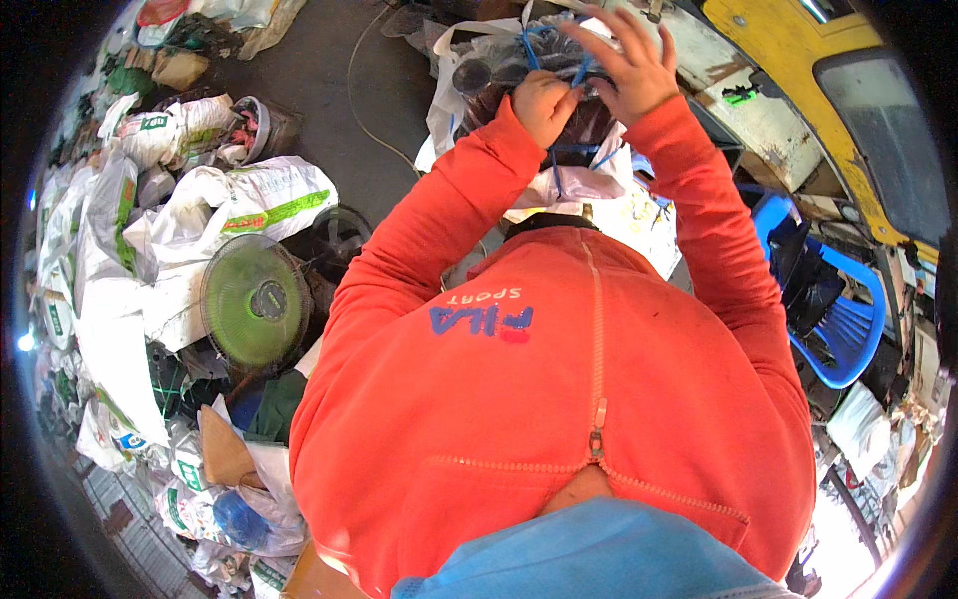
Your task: The person ties a plastic bag containing black parts with a blue zip tie, then sits and puts on green gloves. They pick up a black plastic part and a circular component, align and fit the circular piece into the part, and place the assembled item into a black tray.
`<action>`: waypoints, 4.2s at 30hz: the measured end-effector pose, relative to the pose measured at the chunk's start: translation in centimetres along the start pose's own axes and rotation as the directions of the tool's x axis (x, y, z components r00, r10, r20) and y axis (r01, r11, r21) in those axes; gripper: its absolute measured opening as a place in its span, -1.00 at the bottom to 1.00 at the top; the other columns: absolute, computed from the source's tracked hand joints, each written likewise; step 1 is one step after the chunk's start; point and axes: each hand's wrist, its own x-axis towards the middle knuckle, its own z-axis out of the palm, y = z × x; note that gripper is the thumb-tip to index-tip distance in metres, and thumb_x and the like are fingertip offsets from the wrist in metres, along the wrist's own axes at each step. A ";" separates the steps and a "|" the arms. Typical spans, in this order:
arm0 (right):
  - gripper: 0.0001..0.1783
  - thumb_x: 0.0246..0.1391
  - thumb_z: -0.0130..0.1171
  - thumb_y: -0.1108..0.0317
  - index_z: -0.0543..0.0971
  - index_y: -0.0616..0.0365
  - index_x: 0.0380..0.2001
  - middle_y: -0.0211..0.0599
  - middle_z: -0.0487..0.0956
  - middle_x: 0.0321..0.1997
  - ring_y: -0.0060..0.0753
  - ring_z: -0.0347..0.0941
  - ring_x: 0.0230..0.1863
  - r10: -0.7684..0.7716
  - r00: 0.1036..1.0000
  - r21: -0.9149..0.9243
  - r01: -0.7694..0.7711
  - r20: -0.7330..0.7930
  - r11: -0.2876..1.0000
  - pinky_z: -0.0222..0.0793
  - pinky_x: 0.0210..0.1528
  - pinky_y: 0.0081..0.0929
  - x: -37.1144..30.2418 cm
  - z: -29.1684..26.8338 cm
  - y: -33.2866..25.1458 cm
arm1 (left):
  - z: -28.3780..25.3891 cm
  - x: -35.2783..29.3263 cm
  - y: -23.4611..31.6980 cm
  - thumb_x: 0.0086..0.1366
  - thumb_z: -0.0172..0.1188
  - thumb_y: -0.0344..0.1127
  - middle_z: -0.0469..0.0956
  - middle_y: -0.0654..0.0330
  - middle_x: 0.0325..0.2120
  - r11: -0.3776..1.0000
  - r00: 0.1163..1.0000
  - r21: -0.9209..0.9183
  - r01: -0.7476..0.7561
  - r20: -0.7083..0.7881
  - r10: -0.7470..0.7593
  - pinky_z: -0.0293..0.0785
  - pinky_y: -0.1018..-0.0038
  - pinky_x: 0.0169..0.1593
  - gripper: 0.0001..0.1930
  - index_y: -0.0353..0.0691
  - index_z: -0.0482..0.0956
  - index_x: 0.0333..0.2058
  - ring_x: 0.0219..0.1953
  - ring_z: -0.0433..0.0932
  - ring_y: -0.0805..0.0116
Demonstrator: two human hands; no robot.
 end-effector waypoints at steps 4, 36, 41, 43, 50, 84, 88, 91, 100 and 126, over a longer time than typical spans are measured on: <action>-0.83 -0.11 0.15 0.19 0.51 0.01 -0.46 -0.38 0.51 -0.43 -0.30 0.44 -0.39 -0.265 0.955 0.218 0.233 0.132 0.948 0.22 -0.15 -0.16 2.5 -1.2 1.0 | 0.0 -0.2 -0.5 0.15 0.11 -0.35 0.39 0.00 -0.65 0.999 1.000 -0.050 -0.008 -0.012 0.007 0.28 0.19 -0.39 -0.76 -0.30 0.38 -0.66 -0.51 0.38 -0.04; -0.85 0.00 0.07 0.34 0.51 0.14 -0.35 -0.19 0.48 -0.40 -0.02 0.45 -0.37 -0.505 0.791 0.506 0.296 0.345 0.810 0.39 -0.35 -0.22 12.7 18.0 12.0 | -1.5 0.7 -0.4 0.20 0.03 -0.39 0.23 0.04 -0.66 0.950 0.984 -0.261 0.173 0.007 -0.178 0.15 0.23 -0.38 -0.74 -0.29 0.28 -0.64 -0.52 0.23 0.02; -0.80 -0.03 0.06 0.29 0.54 0.10 -0.32 -0.22 0.51 -0.35 -0.02 0.46 -0.33 -0.639 0.715 0.530 0.440 0.281 0.725 0.42 -0.34 -0.22 12.6 19.2 13.3 | -2.8 2.9 1.1 0.24 0.03 -0.35 0.30 0.04 -0.69 0.853 0.910 -0.352 0.386 -0.010 -0.415 0.19 0.25 -0.42 -0.73 -0.27 0.34 -0.65 -0.55 0.29 0.01; -0.83 -0.05 0.12 0.33 0.54 0.12 -0.35 -0.24 0.52 -0.39 -0.09 0.48 -0.36 -0.654 0.706 0.543 0.449 0.271 0.710 0.41 -0.37 -0.26 12.8 19.3 13.4 | -3.7 4.7 1.9 0.25 0.03 -0.34 0.28 0.04 -0.69 0.826 0.868 -0.313 0.468 -0.011 -0.496 0.19 0.25 -0.45 -0.72 -0.28 0.34 -0.64 -0.56 0.28 0.00; -0.81 -0.08 0.11 0.32 0.59 0.10 -0.37 -0.20 0.57 -0.40 -0.18 0.52 -0.34 -0.227 0.972 0.872 0.053 0.067 0.486 0.41 -0.26 -0.21 21.2 12.5 16.3 | -5.4 12.8 0.5 0.34 -0.08 -0.13 0.38 0.13 -0.72 0.748 0.755 -0.273 0.604 -0.105 -0.648 0.28 0.39 -0.46 -0.58 -0.31 0.43 -0.61 -0.62 0.35 0.34; -0.27 -0.37 0.35 -0.22 0.60 0.07 -0.16 -0.15 0.60 -0.24 -0.22 0.51 -0.21 -0.280 0.581 0.643 -0.718 0.764 0.267 0.37 -0.11 -0.38 9.0 26.9 11.6 | -3.7 18.5 -10.0 0.15 0.00 -0.24 0.58 0.07 -0.45 0.584 0.434 0.788 -0.194 0.603 -0.669 0.50 0.13 -0.37 -0.82 -0.14 0.55 -0.42 -0.39 0.58 0.03; -0.26 -0.42 0.37 -0.20 0.61 0.08 -0.18 -0.18 0.61 -0.24 -0.24 0.51 -0.22 -0.370 0.503 0.621 -0.692 0.781 0.368 0.38 -0.12 -0.37 10.3 27.2 11.6 | -3.8 19.0 -10.1 0.12 0.01 -0.24 0.58 0.05 -0.45 0.625 0.433 0.750 -0.217 0.647 -0.627 0.50 0.14 -0.36 -0.81 -0.15 0.57 -0.42 -0.38 0.58 0.01; -0.36 -0.40 0.36 -0.12 0.62 0.13 -0.26 -0.15 0.60 -0.27 -0.18 0.51 -0.25 -0.346 0.480 0.591 -0.632 0.806 0.501 0.39 -0.14 -0.34 12.0 25.3 11.6 | -3.9 19.3 -10.0 0.10 0.03 -0.25 0.58 0.03 -0.45 0.644 0.415 0.730 -0.230 0.672 -0.613 0.51 0.14 -0.36 -0.82 -0.16 0.58 -0.42 -0.38 0.58 -0.01; -0.36 -0.44 0.36 -0.10 0.61 0.11 -0.26 -0.14 0.60 -0.29 -0.13 0.51 -0.25 -0.292 0.518 0.586 -0.609 0.804 0.534 0.39 -0.15 -0.28 12.0 25.3 11.4 | -3.4 19.4 -9.9 0.05 0.10 -0.24 0.58 0.01 -0.49 0.634 0.415 0.740 -0.226 0.662 -0.624 0.50 0.18 -0.36 -0.83 -0.13 0.61 -0.43 -0.41 0.58 0.01; -0.71 -0.07 -0.02 0.37 0.54 0.09 -0.23 -0.31 0.52 -0.22 -0.18 0.44 -0.20 -0.477 0.841 0.672 0.201 0.254 0.713 0.41 -0.13 -0.33 6.2 16.6 8.0 | -4.1 11.6 3.3 0.32 0.00 -0.15 0.28 0.01 -0.81 0.553 0.526 0.138 0.821 0.189 -0.829 0.15 0.36 -0.62 -0.55 -0.35 0.38 -0.68 -0.77 0.21 0.25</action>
